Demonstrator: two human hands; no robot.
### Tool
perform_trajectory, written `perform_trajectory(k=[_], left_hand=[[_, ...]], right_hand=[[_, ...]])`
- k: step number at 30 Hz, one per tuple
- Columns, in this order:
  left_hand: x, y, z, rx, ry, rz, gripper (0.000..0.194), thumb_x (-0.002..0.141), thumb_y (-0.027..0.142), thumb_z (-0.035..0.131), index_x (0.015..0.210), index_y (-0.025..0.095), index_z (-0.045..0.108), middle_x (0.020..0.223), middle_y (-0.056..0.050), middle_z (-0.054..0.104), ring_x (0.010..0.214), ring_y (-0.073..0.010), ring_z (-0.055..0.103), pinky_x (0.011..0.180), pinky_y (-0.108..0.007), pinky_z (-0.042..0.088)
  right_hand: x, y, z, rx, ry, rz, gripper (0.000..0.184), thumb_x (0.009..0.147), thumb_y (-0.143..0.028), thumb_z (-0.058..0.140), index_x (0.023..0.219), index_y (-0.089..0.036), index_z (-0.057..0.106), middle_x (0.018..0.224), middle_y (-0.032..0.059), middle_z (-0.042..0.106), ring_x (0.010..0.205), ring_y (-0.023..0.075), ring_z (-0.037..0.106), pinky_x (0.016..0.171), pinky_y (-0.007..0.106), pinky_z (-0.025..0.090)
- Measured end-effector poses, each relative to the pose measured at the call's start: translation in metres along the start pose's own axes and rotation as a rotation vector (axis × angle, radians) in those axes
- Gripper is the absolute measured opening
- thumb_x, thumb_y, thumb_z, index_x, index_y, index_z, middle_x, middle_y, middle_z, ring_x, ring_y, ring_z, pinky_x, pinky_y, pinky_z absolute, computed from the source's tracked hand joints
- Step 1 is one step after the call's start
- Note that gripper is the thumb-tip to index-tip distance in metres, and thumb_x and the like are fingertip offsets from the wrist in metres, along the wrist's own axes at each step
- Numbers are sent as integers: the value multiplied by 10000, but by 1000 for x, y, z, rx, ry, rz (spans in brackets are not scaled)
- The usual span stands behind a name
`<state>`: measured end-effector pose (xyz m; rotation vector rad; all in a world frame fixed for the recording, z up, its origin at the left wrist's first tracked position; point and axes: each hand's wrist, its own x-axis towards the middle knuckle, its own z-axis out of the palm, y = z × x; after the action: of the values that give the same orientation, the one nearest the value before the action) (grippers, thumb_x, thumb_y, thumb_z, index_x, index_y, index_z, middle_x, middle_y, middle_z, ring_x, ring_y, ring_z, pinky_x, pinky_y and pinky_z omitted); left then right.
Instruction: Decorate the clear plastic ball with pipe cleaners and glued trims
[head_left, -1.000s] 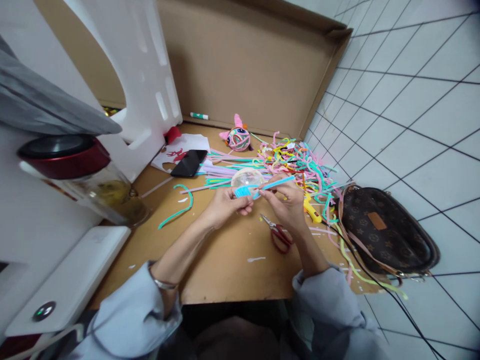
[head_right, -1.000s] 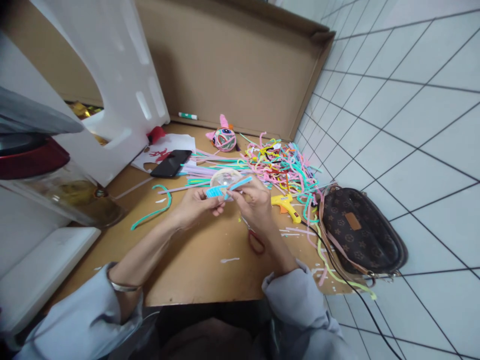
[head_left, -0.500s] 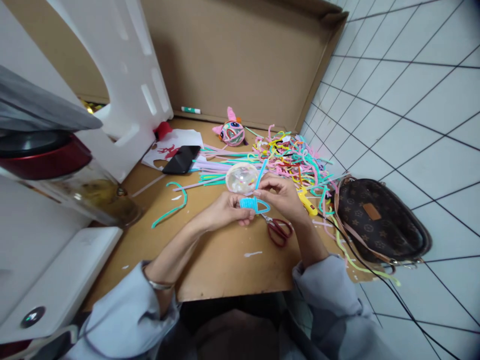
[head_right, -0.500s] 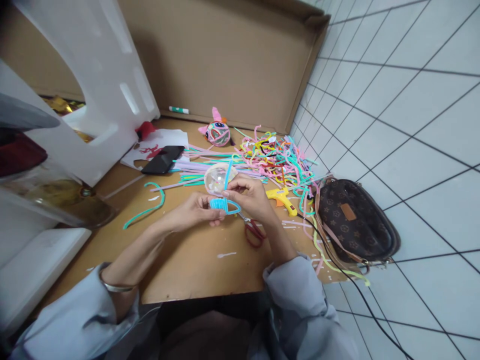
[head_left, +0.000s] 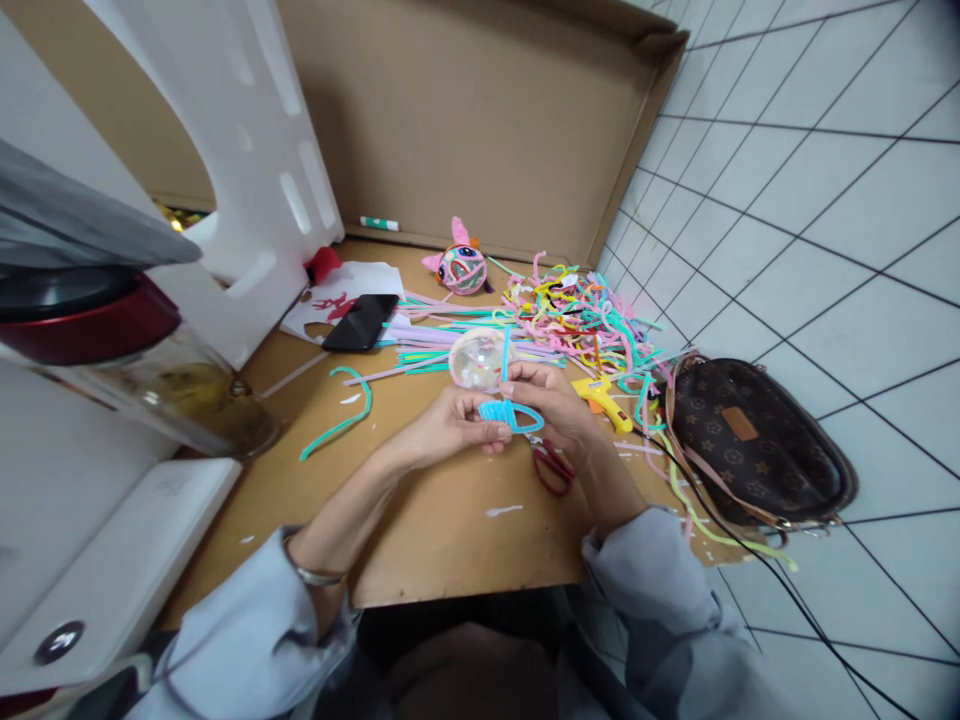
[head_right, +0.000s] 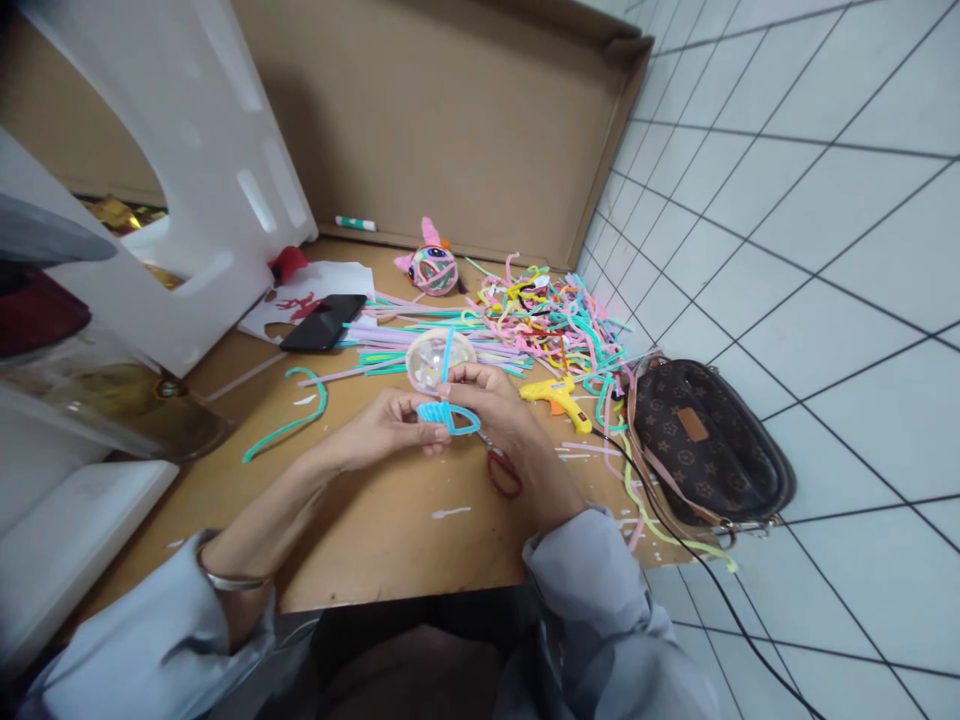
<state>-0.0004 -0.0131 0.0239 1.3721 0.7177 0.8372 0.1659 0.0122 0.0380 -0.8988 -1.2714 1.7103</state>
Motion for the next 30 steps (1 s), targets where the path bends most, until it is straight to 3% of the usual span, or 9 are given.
perform_trajectory(k=[9, 13, 17, 23, 30], left_hand=[[1, -2, 2, -37, 47, 50, 388, 628, 496, 842, 659, 133, 708, 601, -49, 687, 542, -123, 594, 573, -232, 489], [3, -4, 4, -179, 150, 66, 393, 573, 479, 877, 661, 135, 710, 612, -45, 696, 525, -109, 593, 551, -222, 486], [4, -1, 7, -320, 265, 78, 402, 503, 442, 916, 659, 133, 712, 613, -34, 693, 526, -104, 604, 509, -202, 479], [7, 1, 7, -408, 408, 92, 405, 467, 403, 931, 670, 129, 713, 620, -34, 695, 536, -100, 607, 496, -192, 478], [9, -1, 7, -348, 487, 130, 430, 493, 440, 910, 695, 130, 691, 587, -8, 664, 531, -94, 584, 497, -194, 468]], right_hand=[[5, 8, 3, 209, -45, -13, 366, 526, -351, 890, 665, -199, 588, 565, -62, 564, 483, 82, 495, 453, 202, 405], [9, 15, 0, 162, -61, -111, 388, 573, -430, 859, 680, -214, 555, 583, -53, 565, 504, 109, 511, 470, 241, 438], [9, 16, 1, 148, -62, -139, 369, 554, -398, 866, 710, -211, 589, 585, -52, 589, 499, 109, 510, 531, 276, 483], [5, 13, 5, 66, 81, -202, 309, 580, -397, 856, 732, -198, 674, 668, -14, 651, 611, 129, 577, 616, 280, 486], [1, 12, 15, 10, 181, -289, 247, 582, -356, 859, 692, -203, 700, 705, -11, 669, 695, 141, 594, 747, 304, 488]])
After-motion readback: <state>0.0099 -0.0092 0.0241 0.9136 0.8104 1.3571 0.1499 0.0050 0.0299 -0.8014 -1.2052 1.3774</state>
